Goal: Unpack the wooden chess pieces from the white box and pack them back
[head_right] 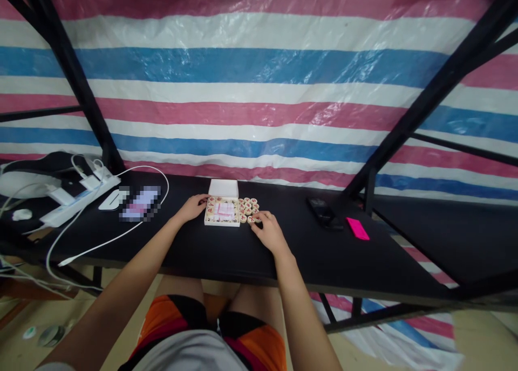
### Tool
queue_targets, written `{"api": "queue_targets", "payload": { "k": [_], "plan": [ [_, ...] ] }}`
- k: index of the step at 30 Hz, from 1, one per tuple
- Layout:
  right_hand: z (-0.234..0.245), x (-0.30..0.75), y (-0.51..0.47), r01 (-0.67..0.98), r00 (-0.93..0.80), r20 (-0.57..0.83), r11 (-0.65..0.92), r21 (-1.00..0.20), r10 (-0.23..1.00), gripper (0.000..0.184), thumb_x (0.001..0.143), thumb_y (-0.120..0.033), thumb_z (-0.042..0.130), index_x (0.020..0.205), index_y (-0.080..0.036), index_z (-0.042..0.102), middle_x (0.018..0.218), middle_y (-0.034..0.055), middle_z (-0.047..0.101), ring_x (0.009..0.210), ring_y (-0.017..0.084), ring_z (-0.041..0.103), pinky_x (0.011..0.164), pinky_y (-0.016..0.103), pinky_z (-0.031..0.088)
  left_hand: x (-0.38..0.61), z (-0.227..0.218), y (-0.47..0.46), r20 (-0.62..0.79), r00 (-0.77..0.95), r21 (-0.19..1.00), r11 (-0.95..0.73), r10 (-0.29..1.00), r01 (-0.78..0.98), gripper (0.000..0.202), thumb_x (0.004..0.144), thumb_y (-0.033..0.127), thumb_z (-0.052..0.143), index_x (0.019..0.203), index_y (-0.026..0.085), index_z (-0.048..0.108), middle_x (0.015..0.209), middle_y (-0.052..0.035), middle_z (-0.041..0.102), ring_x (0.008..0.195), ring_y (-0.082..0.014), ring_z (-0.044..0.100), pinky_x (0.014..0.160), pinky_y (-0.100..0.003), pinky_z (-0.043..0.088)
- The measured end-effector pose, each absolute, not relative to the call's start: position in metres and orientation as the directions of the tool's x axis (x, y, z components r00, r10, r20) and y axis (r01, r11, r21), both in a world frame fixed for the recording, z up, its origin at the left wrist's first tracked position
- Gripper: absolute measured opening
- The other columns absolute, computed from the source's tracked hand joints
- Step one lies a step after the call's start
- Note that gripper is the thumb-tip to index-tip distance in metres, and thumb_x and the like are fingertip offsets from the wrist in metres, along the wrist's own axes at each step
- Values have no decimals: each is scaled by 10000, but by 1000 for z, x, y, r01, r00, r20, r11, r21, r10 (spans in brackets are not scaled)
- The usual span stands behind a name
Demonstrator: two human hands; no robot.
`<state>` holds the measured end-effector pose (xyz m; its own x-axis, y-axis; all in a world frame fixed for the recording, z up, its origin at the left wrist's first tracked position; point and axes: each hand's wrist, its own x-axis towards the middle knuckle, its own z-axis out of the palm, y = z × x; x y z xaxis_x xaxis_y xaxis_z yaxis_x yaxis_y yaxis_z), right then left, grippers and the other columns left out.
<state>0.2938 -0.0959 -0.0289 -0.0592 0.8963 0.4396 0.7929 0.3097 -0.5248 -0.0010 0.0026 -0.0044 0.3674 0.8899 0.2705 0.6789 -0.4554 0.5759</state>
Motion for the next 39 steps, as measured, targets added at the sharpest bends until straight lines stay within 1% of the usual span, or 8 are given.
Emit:
{"api": "queue_targets", "payload": {
  "k": [7,11,17,20,23,27,34,39],
  "plan": [
    [-4,260,-102,851,-97,535,349,-393,839,211,875,-301,481,964,-196,641,1039,106,609,986,246,534,925,406,421,-1,-2,1,274,371,578,-460,887,674,376,833,147,510,1186,159,640,1043,-85,691,935,-185,633,914,-304,468],
    [15,208,-93,826,-313,434,468,-315,845,232,892,-232,454,1035,-189,630,1008,93,632,996,227,552,938,381,407,0,0,-2,259,366,589,-446,894,674,379,828,144,515,1185,164,639,1017,-80,693,914,-180,631,900,-307,476],
    [30,155,-75,875,-314,279,391,-286,908,189,857,-269,534,996,-185,631,1024,101,634,989,234,568,840,328,427,-1,-2,-1,264,360,588,-445,895,675,383,817,136,519,1180,157,639,1014,-79,687,916,-171,629,907,-295,473],
    [31,150,-71,879,-284,257,358,-315,924,152,837,-232,545,959,-192,626,994,89,639,937,215,584,800,306,429,-1,-4,-1,273,359,589,-450,893,672,380,820,142,519,1181,157,638,1015,-81,688,919,-171,630,908,-295,472],
    [32,164,-66,835,-260,338,386,-391,905,148,833,-228,542,951,-192,623,989,78,645,937,197,583,831,299,424,-1,-5,-1,280,358,589,-454,891,669,374,825,141,517,1176,173,642,1028,-77,687,937,-174,629,918,-296,467],
    [24,223,-53,779,-51,448,316,-541,893,149,824,-271,530,914,-204,629,929,50,656,884,181,595,844,314,435,-1,-7,-1,276,351,593,-446,895,671,387,841,157,507,1211,169,621,1043,-83,684,947,-181,625,927,-308,463],
    [-17,327,-33,736,201,263,32,-677,944,162,752,-358,575,792,-213,636,831,43,700,839,212,651,795,344,472,-1,-10,0,261,337,601,-426,904,676,383,844,170,513,1214,168,613,1036,-82,684,943,-182,623,920,-311,464],
    [-29,330,-30,749,191,281,45,-661,941,240,791,-399,533,865,-228,684,931,58,716,902,235,654,853,386,475,-1,-6,-6,267,339,611,-430,902,665,370,849,171,506,1200,175,625,1026,-74,685,939,-180,622,908,-303,469]
  ]
}}
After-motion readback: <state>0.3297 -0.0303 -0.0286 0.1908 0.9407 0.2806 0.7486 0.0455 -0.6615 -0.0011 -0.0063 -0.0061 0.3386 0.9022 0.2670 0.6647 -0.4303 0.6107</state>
